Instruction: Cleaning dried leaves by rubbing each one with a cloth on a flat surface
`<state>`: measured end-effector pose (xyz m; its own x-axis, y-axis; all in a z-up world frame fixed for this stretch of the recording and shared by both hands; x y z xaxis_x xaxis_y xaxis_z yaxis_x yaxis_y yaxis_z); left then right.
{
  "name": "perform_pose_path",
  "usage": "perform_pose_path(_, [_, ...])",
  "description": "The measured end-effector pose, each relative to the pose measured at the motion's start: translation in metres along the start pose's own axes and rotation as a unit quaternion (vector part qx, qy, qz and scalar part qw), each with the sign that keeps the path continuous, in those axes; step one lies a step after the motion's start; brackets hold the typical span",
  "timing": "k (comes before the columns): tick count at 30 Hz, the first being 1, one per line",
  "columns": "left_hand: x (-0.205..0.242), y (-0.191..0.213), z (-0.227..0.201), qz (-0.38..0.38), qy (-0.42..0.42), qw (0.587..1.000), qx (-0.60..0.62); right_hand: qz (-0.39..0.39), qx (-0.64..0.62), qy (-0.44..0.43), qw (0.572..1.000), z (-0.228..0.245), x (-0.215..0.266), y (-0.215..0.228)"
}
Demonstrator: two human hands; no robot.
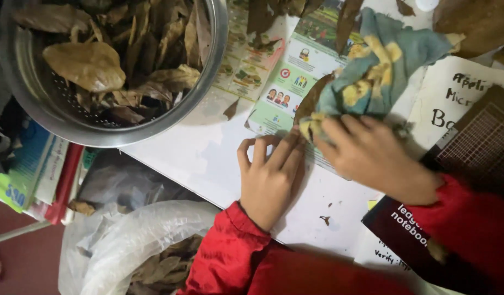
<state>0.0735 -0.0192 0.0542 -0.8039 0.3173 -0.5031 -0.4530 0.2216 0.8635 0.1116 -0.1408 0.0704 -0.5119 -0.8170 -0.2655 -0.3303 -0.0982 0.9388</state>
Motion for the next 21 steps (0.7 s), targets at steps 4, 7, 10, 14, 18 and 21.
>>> perform_pose_path(4, [-0.002,0.0,-0.001,-0.003,-0.002,1.0,-0.005,0.035,0.039,-0.05,0.997,-0.042,0.008,-0.026])
perform_pose_path(7, [-0.002,0.001,-0.001,-0.005,0.009,1.0,0.002,0.016,0.056,-0.06,0.996,-0.049,0.007,-0.028])
perform_pose_path(10, [-0.002,0.001,0.001,0.004,0.004,1.0,0.009,-0.004,0.007,-0.04,0.999,-0.01,0.005,-0.008])
perform_pose_path(14, [-0.001,0.0,0.0,0.007,0.008,1.0,-0.005,0.028,0.0,-0.043,0.999,-0.022,0.011,-0.026])
perform_pose_path(18, [0.0,0.0,0.0,-0.001,0.0,1.0,-0.02,-0.001,0.042,-0.121,0.992,-0.059,0.012,-0.032])
perform_pose_path(21, [-0.001,-0.004,0.001,0.008,0.003,1.0,0.012,-0.003,0.027,-0.142,0.99,-0.057,0.01,-0.032])
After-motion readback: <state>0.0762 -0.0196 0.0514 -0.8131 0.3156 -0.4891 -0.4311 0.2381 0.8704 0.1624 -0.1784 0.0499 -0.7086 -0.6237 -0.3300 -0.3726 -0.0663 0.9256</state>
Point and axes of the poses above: each hand's wrist, its own x-axis away from the middle knuckle, its own y-axis out of the back of the hand, z = x × y, the point moved 7 cm from there along -x, towards the middle knuckle, and after that the axes turned 14 degrees about -x, right-handed, at the moved point
